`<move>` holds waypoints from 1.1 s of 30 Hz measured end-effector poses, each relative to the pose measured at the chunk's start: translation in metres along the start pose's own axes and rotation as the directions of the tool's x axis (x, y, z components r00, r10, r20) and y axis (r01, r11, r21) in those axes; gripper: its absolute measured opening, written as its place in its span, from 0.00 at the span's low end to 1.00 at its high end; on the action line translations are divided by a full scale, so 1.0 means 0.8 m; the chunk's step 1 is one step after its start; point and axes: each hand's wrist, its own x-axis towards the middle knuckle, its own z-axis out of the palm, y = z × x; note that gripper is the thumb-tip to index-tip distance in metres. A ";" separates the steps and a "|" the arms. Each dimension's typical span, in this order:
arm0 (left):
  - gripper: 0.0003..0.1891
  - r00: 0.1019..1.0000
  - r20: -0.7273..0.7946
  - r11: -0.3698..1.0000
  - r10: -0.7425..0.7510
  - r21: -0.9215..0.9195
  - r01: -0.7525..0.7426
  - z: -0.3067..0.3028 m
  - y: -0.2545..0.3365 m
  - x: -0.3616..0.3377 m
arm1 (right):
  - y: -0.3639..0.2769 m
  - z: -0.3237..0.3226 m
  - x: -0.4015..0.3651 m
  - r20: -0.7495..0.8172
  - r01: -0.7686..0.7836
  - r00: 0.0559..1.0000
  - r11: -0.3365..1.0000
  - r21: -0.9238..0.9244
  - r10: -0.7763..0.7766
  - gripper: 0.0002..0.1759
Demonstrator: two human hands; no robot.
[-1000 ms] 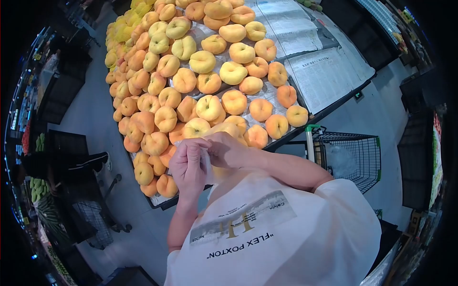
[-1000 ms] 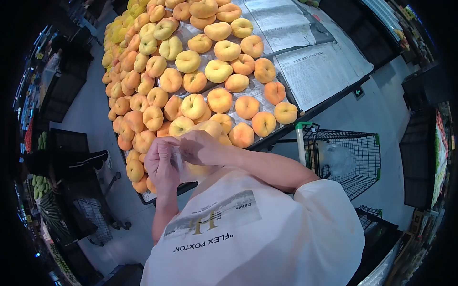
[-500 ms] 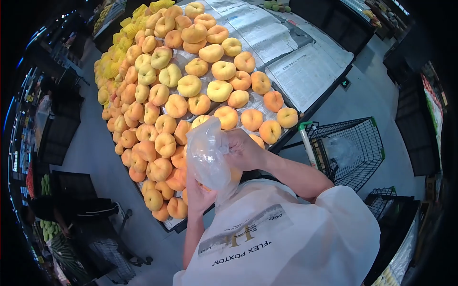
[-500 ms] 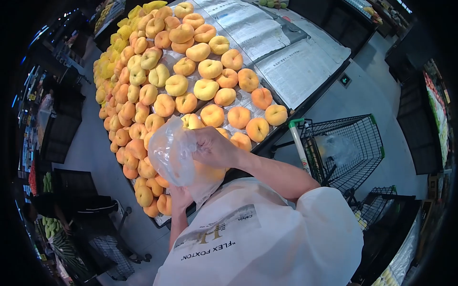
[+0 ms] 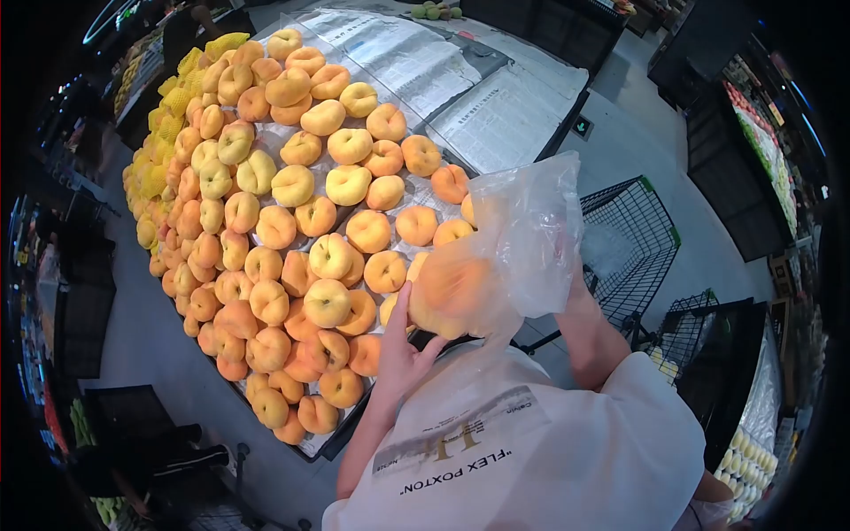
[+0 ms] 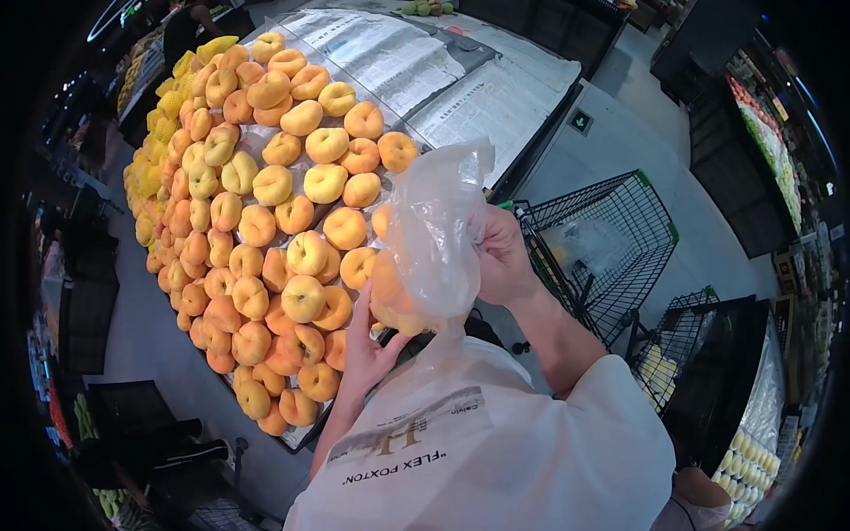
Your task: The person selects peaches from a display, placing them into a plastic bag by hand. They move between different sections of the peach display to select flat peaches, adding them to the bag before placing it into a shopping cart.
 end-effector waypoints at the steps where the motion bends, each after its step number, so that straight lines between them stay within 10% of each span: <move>1: 0.45 0.999 0.038 1.000 -0.020 -0.008 0.021 0.009 0.002 0.003 | -0.007 -0.019 -0.008 -0.043 0.049 0.998 0.998 -0.044 -0.051 0.09; 11: 0.23 0.911 0.411 0.991 -0.031 0.134 -0.027 0.144 -0.016 0.073 | -0.143 -0.245 -0.099 -0.405 0.029 0.878 0.875 -0.483 -0.253 0.16; 19: 0.16 0.822 0.525 0.842 0.219 0.324 -0.431 0.310 -0.063 0.156 | -0.191 -0.448 -0.126 -0.693 -0.202 0.673 0.838 -0.506 -0.256 0.11; 28: 0.16 0.638 0.766 0.550 0.087 0.497 -0.671 0.409 -0.094 0.188 | -0.103 -0.709 -0.260 -0.815 -0.750 0.492 0.326 -0.576 -0.307 0.14; 33: 0.14 0.641 0.765 0.518 0.062 0.524 -0.676 0.433 -0.091 0.187 | -0.057 -0.767 -0.314 -0.926 -0.733 0.253 0.569 -0.373 -0.280 0.15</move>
